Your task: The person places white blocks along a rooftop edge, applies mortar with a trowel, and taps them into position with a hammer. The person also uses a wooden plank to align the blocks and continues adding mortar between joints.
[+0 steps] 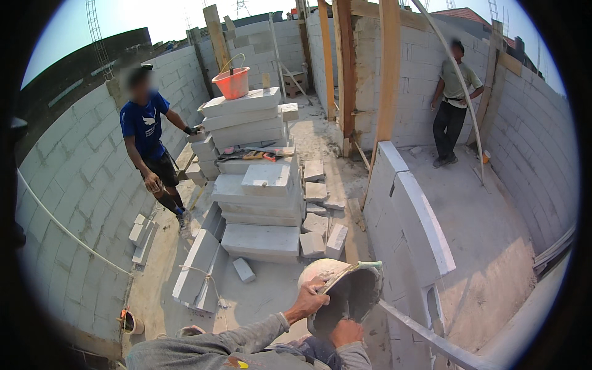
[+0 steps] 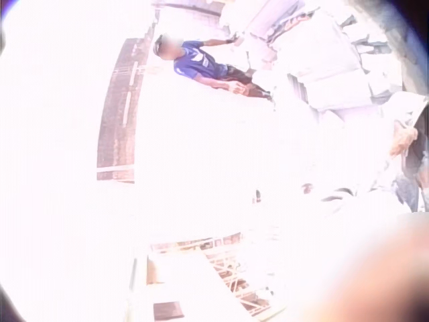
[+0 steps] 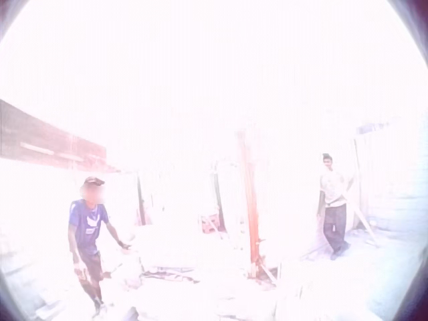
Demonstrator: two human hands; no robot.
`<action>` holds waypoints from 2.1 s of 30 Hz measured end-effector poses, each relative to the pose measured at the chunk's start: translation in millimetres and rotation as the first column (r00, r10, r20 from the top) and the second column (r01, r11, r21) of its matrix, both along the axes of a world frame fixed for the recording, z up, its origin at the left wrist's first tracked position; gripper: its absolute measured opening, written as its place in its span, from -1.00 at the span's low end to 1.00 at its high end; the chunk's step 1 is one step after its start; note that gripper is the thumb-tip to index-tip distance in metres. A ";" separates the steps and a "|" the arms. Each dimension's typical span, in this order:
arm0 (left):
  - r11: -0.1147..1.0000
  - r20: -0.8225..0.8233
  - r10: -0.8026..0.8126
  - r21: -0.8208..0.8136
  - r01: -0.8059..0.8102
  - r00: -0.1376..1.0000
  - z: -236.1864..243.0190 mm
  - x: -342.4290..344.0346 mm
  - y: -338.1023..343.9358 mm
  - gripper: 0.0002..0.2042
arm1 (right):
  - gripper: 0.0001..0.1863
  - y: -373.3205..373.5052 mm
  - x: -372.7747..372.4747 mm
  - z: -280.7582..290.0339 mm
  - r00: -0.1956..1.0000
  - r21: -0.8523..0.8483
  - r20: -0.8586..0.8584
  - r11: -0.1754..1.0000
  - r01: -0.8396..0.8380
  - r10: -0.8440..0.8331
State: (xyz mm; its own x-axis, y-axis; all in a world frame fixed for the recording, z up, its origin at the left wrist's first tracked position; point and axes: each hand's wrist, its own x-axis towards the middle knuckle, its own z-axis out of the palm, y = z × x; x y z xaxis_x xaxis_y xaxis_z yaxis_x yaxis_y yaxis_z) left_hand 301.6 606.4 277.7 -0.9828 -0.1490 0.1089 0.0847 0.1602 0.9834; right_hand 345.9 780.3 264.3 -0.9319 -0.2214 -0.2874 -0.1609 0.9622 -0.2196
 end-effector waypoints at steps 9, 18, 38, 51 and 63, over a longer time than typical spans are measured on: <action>0.990 0.000 -0.134 0.035 0.134 0.991 -2.2 -78.8 42.5 -0.83 | -0.72 64.0 -55.6 -5.4 0.648 -0.495 0.749 0.534 0.685 -0.137; 0.861 0.360 0.030 0.465 -0.207 0.932 -16.7 -142.6 68.5 -0.65 | -0.68 130.9 -94.7 21.6 0.530 -0.539 0.834 -0.026 0.842 -0.156; 0.946 0.530 0.052 0.246 -0.213 0.847 -39.6 -215.4 7.3 -0.46 | -0.59 142.9 -222.8 -192.4 -0.037 -0.630 0.080 -0.080 0.772 -0.996; 0.966 0.497 -0.069 0.251 -0.067 0.865 -46.5 -248.2 -54.9 -0.47 | -0.38 135.2 -275.7 -203.4 -0.207 -0.469 0.366 -0.372 0.801 -0.907; 0.981 0.489 -0.077 0.192 -0.021 0.869 -40.4 -263.7 -75.4 -0.64 | -0.20 101.6 -231.7 -188.3 -0.123 -0.379 0.351 -0.261 0.888 -0.928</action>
State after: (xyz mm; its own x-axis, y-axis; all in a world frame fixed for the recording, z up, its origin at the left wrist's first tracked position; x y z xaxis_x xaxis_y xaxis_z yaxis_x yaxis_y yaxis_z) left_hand 38.0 531.0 237.2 -0.9044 -0.0898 -0.4171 -0.4167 -0.0238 0.9087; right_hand 114.2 881.9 76.0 -0.2092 0.8466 -0.4894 0.7764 -0.1604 -0.6095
